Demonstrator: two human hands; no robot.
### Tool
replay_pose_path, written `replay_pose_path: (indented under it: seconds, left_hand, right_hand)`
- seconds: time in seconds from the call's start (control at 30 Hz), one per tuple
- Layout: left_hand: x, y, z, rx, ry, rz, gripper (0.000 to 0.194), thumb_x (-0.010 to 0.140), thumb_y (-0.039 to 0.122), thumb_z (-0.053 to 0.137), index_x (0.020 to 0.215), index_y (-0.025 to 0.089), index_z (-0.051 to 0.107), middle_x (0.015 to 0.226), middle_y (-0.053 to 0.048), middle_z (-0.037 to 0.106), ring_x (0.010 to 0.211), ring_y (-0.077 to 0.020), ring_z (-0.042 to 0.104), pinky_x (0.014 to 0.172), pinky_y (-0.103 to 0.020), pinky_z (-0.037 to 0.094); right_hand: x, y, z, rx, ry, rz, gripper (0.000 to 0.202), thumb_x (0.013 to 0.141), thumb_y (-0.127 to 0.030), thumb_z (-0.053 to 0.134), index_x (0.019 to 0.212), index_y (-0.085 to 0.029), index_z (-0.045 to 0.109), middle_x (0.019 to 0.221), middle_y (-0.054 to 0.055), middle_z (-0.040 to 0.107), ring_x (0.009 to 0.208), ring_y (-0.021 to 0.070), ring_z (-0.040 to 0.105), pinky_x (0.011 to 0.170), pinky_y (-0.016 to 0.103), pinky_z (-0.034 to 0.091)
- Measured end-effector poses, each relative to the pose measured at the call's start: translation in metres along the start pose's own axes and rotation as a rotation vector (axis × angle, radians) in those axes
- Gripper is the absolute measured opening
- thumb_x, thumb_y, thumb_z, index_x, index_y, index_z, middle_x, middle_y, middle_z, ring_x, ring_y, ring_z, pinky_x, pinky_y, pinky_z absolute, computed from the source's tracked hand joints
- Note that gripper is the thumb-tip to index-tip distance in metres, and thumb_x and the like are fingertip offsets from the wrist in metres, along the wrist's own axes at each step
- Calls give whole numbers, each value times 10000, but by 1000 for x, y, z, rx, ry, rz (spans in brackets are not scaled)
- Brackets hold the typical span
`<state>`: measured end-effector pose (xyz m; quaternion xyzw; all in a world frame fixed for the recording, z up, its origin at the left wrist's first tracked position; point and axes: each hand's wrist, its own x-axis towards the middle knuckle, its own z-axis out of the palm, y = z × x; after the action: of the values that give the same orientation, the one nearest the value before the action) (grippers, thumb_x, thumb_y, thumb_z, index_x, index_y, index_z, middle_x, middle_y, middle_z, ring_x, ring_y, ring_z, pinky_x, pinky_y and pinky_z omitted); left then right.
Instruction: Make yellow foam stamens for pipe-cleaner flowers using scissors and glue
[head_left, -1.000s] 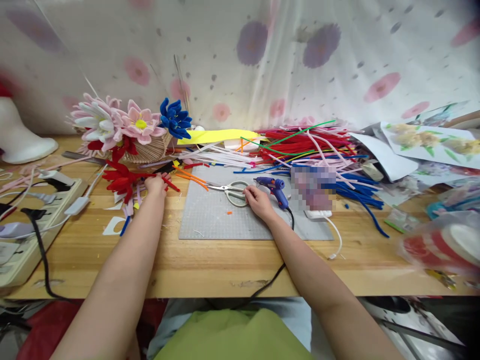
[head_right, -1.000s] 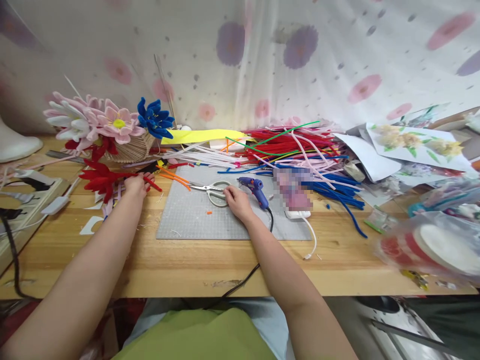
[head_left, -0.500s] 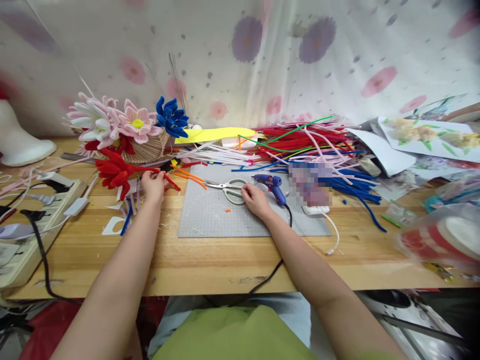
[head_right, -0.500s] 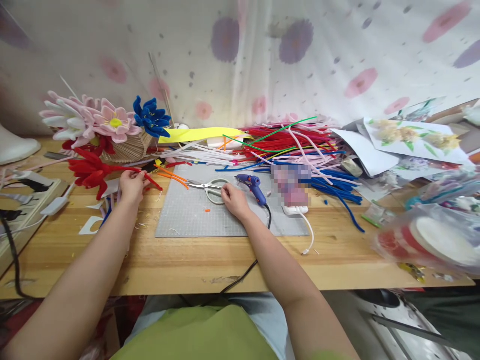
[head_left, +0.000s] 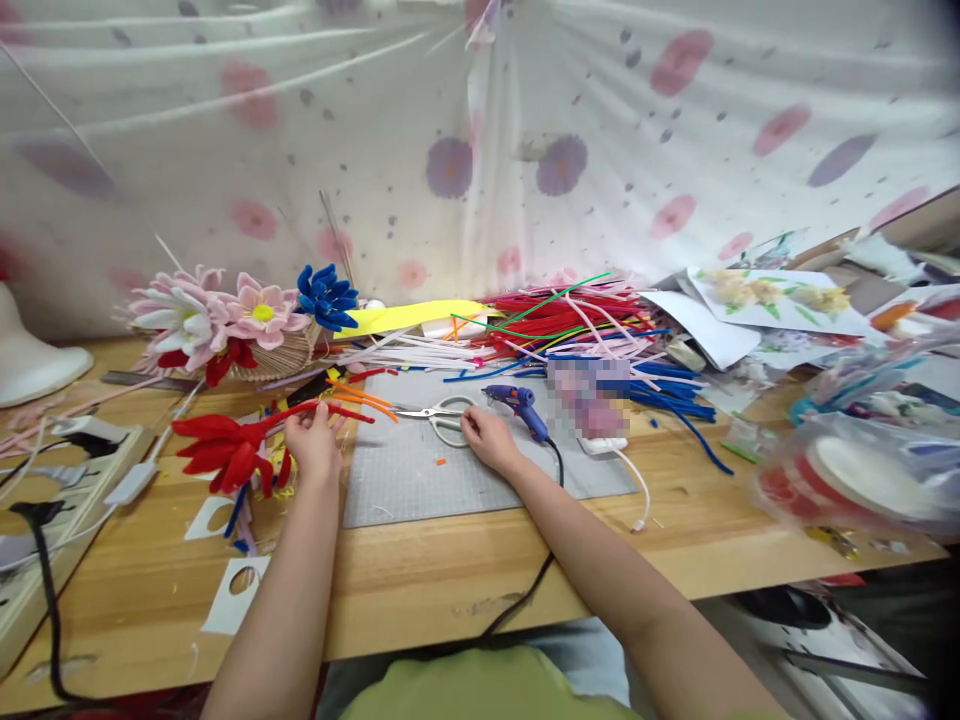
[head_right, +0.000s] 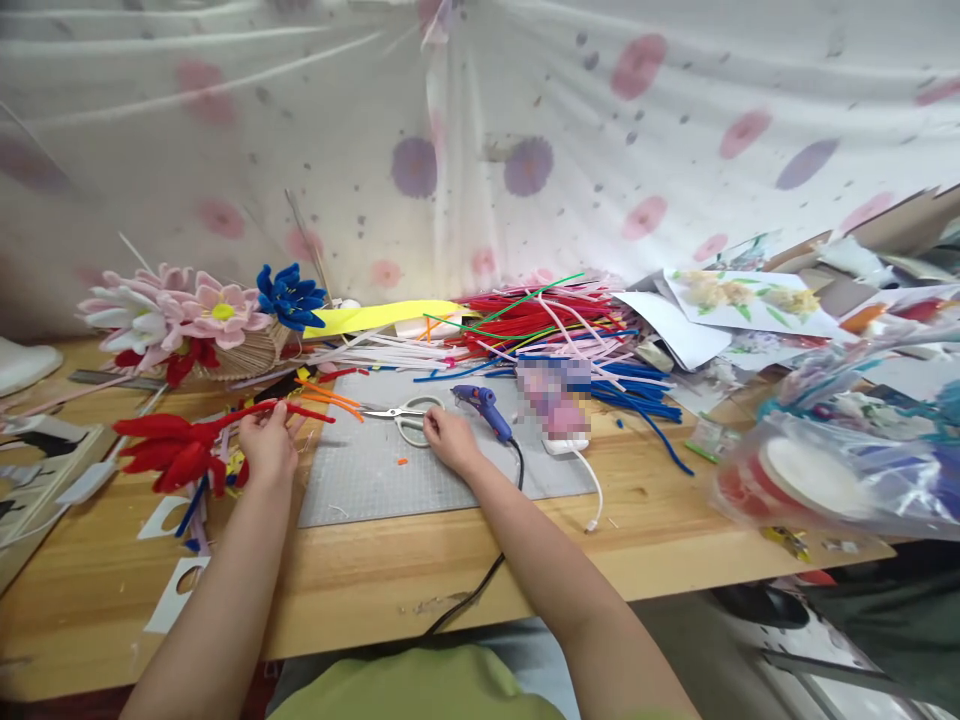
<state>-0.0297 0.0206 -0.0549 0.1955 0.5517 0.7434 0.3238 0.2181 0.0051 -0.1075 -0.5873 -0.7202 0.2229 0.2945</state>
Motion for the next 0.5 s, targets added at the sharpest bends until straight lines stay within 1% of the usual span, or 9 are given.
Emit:
replay_pose_path:
  seconds: [0.03,0.1,0.2,0.27,0.33,0.4,0.43,0.5]
  left_hand:
    - [3,1,2,37,-3,35,130,721,81,542,766,174,463,747,29,550,672,-87,604,666,-282,553]
    - [12,3,5,165,-80,74,122,714,111,561,770,177,475,727,29,545,660,-101,605,652,-292,554]
    - [25,6,8,446,-313,84,116,687,134,587,748,184,502,672,17,557,623,-137,612,597,-291,543]
    - [31,7,10,595,-416,107,101,677,144,589,736,192,523,655,4,573,606,-159,615,563,-291,530]
    - [34,7,13,700,-465,114,72,675,161,586,722,195,544,645,-11,588,597,-178,618,552,-299,519]
    - [34,7,15,811,-519,130,58,668,169,589,714,196,567,630,-18,600,597,-191,619,569,-308,508]
    - [34,7,15,882,-556,159,64,663,174,596,721,198,583,631,-21,608,602,-197,620,586,-312,501]
    - [36,11,15,1033,-611,263,100,662,182,603,758,207,615,663,-29,633,626,-208,620,623,-317,483]
  right_hand:
    - [1,-1,-1,10,-4,14,146,851,-236,418,810,-194,551,731,14,613,642,133,513,593,238,304]
    - [3,-6,-5,16,-12,57,148,858,-240,422,812,-194,555,732,14,621,649,133,522,595,236,311]
    - [11,-29,-21,-27,-50,116,159,862,-252,425,806,-204,566,740,18,639,673,140,543,595,239,315]
    - [18,-51,-33,-34,-141,46,160,861,-266,432,810,-214,573,755,13,652,683,139,556,597,238,322]
    - [26,-73,-40,0,-276,-45,129,850,-268,465,834,-220,583,777,-1,668,702,128,575,620,229,347]
    - [32,-89,-38,12,-354,-91,127,840,-283,499,892,-218,595,862,6,687,758,130,593,654,229,370]
    - [34,-93,-34,4,-374,-110,142,837,-287,510,916,-212,600,907,17,691,791,138,599,675,236,380]
    - [37,-95,-23,-16,-403,-141,164,832,-282,524,943,-196,608,962,42,691,843,157,607,710,250,394]
